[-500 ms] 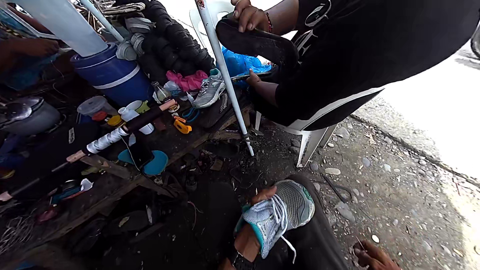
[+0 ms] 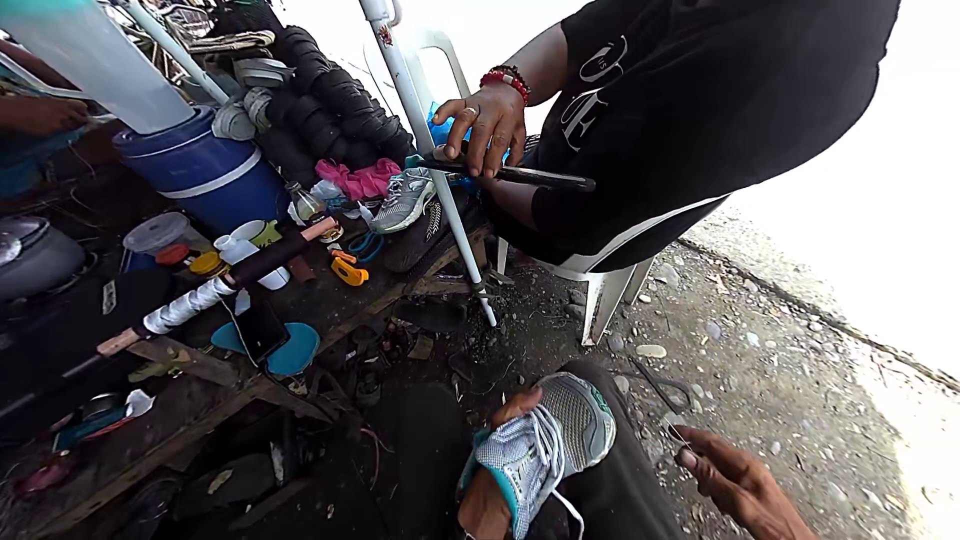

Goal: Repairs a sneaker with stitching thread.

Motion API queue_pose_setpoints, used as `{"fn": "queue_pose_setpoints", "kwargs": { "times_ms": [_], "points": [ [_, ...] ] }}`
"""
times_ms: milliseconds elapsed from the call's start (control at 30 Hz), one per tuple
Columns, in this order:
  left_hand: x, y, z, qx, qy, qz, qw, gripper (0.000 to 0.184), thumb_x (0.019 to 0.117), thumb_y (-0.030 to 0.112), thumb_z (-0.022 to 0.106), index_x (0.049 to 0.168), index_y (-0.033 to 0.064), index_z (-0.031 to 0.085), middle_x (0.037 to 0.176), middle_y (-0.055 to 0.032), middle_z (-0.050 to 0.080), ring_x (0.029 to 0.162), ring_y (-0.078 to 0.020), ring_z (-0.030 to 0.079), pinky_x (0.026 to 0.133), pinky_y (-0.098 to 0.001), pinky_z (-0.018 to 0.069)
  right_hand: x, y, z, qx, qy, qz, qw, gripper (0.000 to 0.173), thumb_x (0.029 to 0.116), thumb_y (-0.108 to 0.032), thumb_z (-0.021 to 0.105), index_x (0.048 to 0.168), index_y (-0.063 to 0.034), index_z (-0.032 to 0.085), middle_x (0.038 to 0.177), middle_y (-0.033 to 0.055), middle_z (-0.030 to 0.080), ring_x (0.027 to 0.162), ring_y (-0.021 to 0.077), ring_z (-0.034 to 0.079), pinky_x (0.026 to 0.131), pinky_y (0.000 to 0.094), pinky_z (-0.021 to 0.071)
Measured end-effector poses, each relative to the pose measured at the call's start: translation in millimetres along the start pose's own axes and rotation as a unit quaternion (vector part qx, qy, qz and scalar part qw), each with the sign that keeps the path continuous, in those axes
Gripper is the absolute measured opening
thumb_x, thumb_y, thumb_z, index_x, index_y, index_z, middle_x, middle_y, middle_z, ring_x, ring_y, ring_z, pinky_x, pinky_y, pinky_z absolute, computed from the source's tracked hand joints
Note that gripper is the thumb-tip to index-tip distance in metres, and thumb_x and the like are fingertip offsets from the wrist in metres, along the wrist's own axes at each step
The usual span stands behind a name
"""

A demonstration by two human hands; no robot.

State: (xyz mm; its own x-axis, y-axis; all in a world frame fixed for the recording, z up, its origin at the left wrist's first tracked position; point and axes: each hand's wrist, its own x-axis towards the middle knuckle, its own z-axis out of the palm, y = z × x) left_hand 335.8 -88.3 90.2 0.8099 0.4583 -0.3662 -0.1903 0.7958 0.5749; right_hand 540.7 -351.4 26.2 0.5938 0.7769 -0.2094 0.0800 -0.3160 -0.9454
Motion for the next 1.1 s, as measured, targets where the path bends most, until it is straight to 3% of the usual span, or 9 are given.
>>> {"fn": "queue_pose_setpoints", "kwargs": {
  "times_ms": [100, 167, 233, 367, 533, 667, 800, 1000, 1100],
  "points": [
    [-10.2, -2.2, 10.5, -0.009, 0.043, 0.017, 0.999, 0.034, 0.1078, 0.011, 0.039, 0.09, 0.0134, 0.067, 0.083, 0.0008, 0.073, 0.081, -0.0036, 0.071, 0.077, -0.0202, 0.0585, 5.7, -18.9, 5.1, 0.026, -0.016, -0.02, 0.999, 0.03, 0.1055, -0.017, 0.053, 0.126, 0.0004, 0.066, 0.089, -0.0008, 0.073, 0.057, 0.0006, 0.055, 0.052, 0.0195, 0.0468],
    [-6.8, -16.1, -13.3, -0.022, -0.038, 0.047, 0.998, 0.029, 0.1062, 0.017, 0.044, 0.101, 0.0126, 0.072, 0.093, -0.0015, 0.074, 0.088, -0.0074, 0.071, 0.08, -0.0246, 0.0593, 4.5, -22.6, 8.0, 0.036, -0.022, -0.03, 0.999, 0.032, 0.1063, -0.021, 0.051, 0.126, -0.0029, 0.068, 0.088, -0.0014, 0.073, 0.055, 0.0013, 0.053, 0.049, 0.0196, 0.0443],
    [0.4, -15.7, -18.2, -0.039, -0.086, 0.059, 0.994, 0.027, 0.1045, 0.017, 0.047, 0.1, 0.0135, 0.073, 0.091, -0.0005, 0.075, 0.085, -0.0063, 0.072, 0.077, -0.0228, 0.0598, 8.8, -27.8, 9.1, 0.043, -0.024, -0.071, 0.996, 0.033, 0.1054, -0.029, 0.054, 0.125, -0.008, 0.07, 0.086, -0.0031, 0.074, 0.053, 0.0004, 0.052, 0.047, 0.0175, 0.0433],
    [-8.4, -9.9, -11.0, 0.004, -0.042, 0.084, 0.996, 0.03, 0.1053, 0.014, 0.042, 0.101, 0.0117, 0.072, 0.09, -0.0001, 0.075, 0.083, -0.0048, 0.071, 0.076, -0.0219, 0.06, 9.0, -60.6, 11.2, 0.05, -0.06, -0.139, 0.987, 0.033, 0.1044, -0.034, 0.059, 0.125, -0.0116, 0.072, 0.091, -0.0048, 0.074, 0.061, -0.0014, 0.057, 0.054, 0.0153, 0.0476],
    [-12.2, -4.3, -12.3, 0.017, -0.024, 0.071, 0.997, 0.029, 0.105, 0.016, 0.043, 0.099, 0.0082, 0.071, 0.088, -0.0033, 0.073, 0.08, -0.0075, 0.072, 0.072, -0.0243, 0.0612, 10.4, -96.4, 21.8, 0.032, -0.133, -0.205, 0.969, 0.033, 0.1066, -0.025, 0.056, 0.124, -0.0018, 0.07, 0.104, 0.001, 0.074, 0.082, 0.0009, 0.065, 0.071, 0.0188, 0.0558],
    [-15.3, 7.2, 0.7, 0.095, 0.008, 0.087, 0.992, 0.035, 0.1074, 0.009, 0.034, 0.098, 0.009, 0.067, 0.088, 0.0017, 0.074, 0.083, -0.0015, 0.071, 0.076, -0.018, 0.0595, 20.6, -100.0, 34.9, 0.03, -0.139, -0.22, 0.965, 0.032, 0.1075, -0.022, 0.054, 0.125, -0.0011, 0.07, 0.103, 0.0022, 0.073, 0.082, -0.0009, 0.063, 0.073, 0.0171, 0.0541],
    [-13.8, 10.5, -11.4, 0.041, -0.04, 0.049, 0.997, 0.027, 0.106, 0.016, 0.044, 0.105, 0.0057, 0.07, 0.096, -0.0044, 0.074, 0.09, -0.009, 0.072, 0.082, -0.0256, 0.0608, 33.6, -94.6, 40.0, 0.036, -0.143, -0.235, 0.961, 0.032, 0.1088, -0.022, 0.051, 0.127, -0.0027, 0.069, 0.103, 0.0026, 0.073, 0.084, 0.0004, 0.064, 0.075, 0.0179, 0.0538],
    [-13.1, 21.2, 21.9, 0.111, 0.084, 0.025, 0.99, 0.049, 0.1056, 0.004, 0.016, 0.086, 0.008, 0.061, 0.079, 0.0019, 0.071, 0.076, 0.0028, 0.068, 0.07, -0.0123, 0.0568, 42.9, -93.1, 40.9, 0.083, -0.175, -0.229, 0.954, 0.032, 0.1091, -0.022, 0.05, 0.126, -0.003, 0.07, 0.099, 0.0015, 0.072, 0.081, -0.0011, 0.062, 0.074, 0.0162, 0.0525],
    [-13.2, 22.6, 2.2, 0.073, -0.005, 0.002, 0.997, 0.031, 0.1063, 0.015, 0.043, 0.098, 0.0048, 0.071, 0.093, -0.0042, 0.075, 0.089, -0.0069, 0.073, 0.082, -0.0229, 0.0603, 46.4, -91.2, 40.5, 0.112, -0.197, -0.215, 0.95, 0.032, 0.1093, -0.022, 0.049, 0.126, -0.0031, 0.069, 0.098, 0.0019, 0.071, 0.082, 0.0011, 0.064, 0.075, 0.0182, 0.0547]
  ]
}}
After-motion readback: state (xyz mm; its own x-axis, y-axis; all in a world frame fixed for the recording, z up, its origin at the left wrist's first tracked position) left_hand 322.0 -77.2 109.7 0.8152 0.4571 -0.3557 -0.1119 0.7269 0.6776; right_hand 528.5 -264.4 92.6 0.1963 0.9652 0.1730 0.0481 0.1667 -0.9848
